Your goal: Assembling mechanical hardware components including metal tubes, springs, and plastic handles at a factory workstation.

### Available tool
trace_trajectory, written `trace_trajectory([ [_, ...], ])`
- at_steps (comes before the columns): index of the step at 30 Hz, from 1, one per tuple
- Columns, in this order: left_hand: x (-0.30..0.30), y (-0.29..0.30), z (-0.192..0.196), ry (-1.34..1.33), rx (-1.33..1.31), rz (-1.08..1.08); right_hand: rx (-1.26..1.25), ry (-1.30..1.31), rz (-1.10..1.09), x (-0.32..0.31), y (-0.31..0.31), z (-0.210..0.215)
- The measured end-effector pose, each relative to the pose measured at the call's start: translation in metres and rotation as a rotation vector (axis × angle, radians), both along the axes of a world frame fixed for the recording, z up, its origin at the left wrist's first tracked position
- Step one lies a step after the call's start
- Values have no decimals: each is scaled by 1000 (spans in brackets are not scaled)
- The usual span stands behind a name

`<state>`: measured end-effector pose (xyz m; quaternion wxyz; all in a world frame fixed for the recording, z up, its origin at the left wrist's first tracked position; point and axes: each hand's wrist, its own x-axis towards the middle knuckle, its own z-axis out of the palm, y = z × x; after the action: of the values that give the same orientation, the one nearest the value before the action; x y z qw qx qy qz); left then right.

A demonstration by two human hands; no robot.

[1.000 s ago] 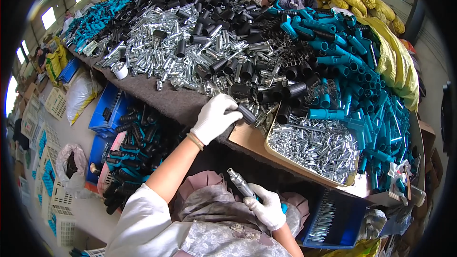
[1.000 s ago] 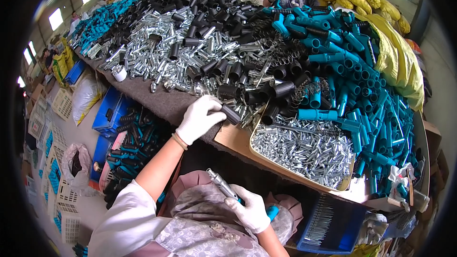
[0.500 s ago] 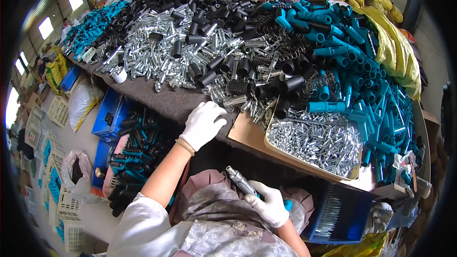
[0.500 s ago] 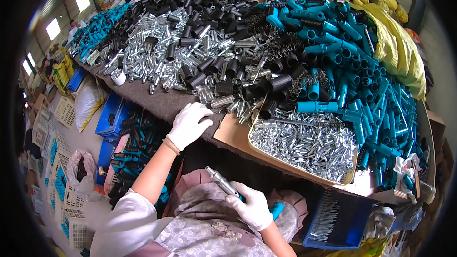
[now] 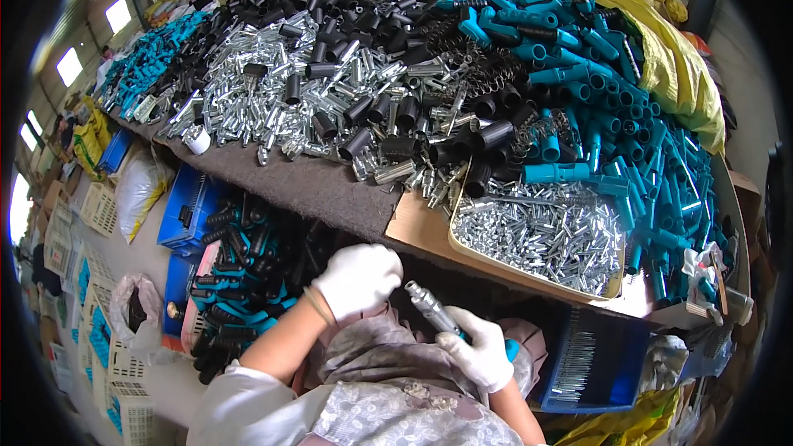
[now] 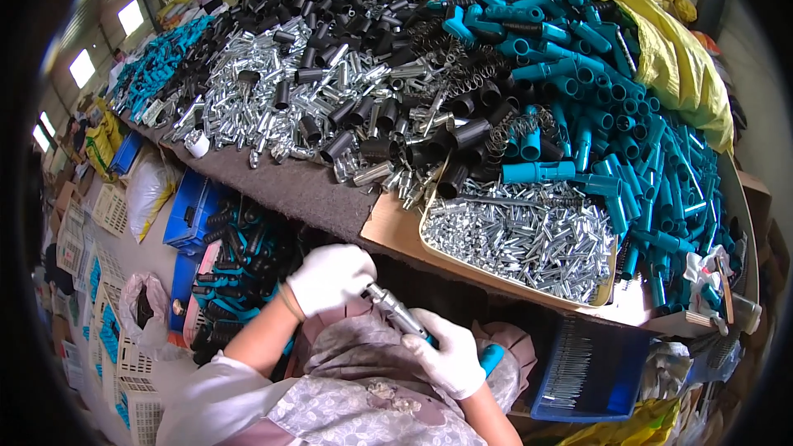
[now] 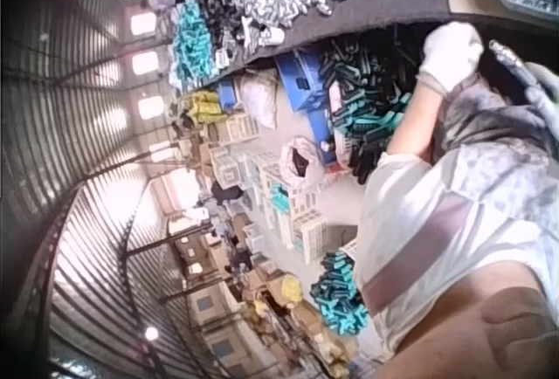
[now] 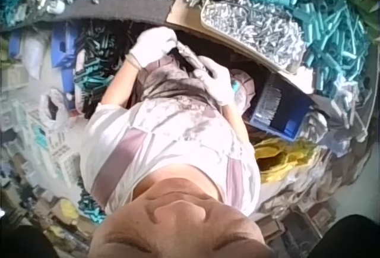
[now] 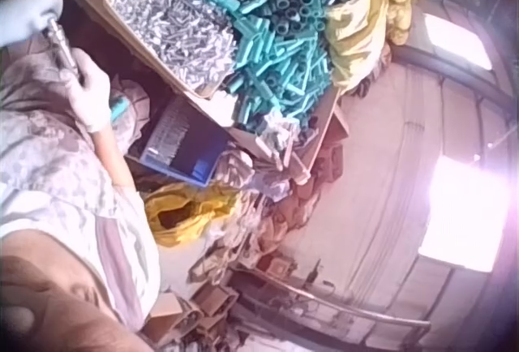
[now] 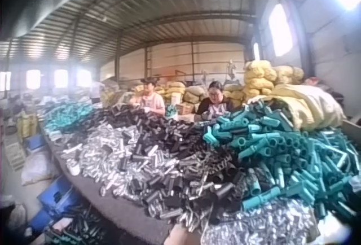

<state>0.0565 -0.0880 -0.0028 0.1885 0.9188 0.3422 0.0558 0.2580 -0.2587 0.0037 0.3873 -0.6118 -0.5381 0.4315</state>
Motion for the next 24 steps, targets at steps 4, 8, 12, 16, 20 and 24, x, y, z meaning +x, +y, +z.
trace_trajectory([
  [4, 17, -40, -27, -320, 93, 20, -32, 72, -63, 4, 7, 15],
  [8, 15, -28, -23, -391, 149, 113, 140, -32, -54, 4, 7, 6],
  [12, 5, -13, 11, -520, -5, 163, 117, -64, -68, 6, 4, 5],
  [16, -1, -9, 27, -656, 98, 145, 194, -183, -69, 5, 3, -8],
  [20, -4, -24, 42, -619, -310, 178, 274, -398, -58, 0, 6, -11],
  [24, -5, -27, 35, -553, -316, 34, 238, -515, -11, -5, 9, -4],
])
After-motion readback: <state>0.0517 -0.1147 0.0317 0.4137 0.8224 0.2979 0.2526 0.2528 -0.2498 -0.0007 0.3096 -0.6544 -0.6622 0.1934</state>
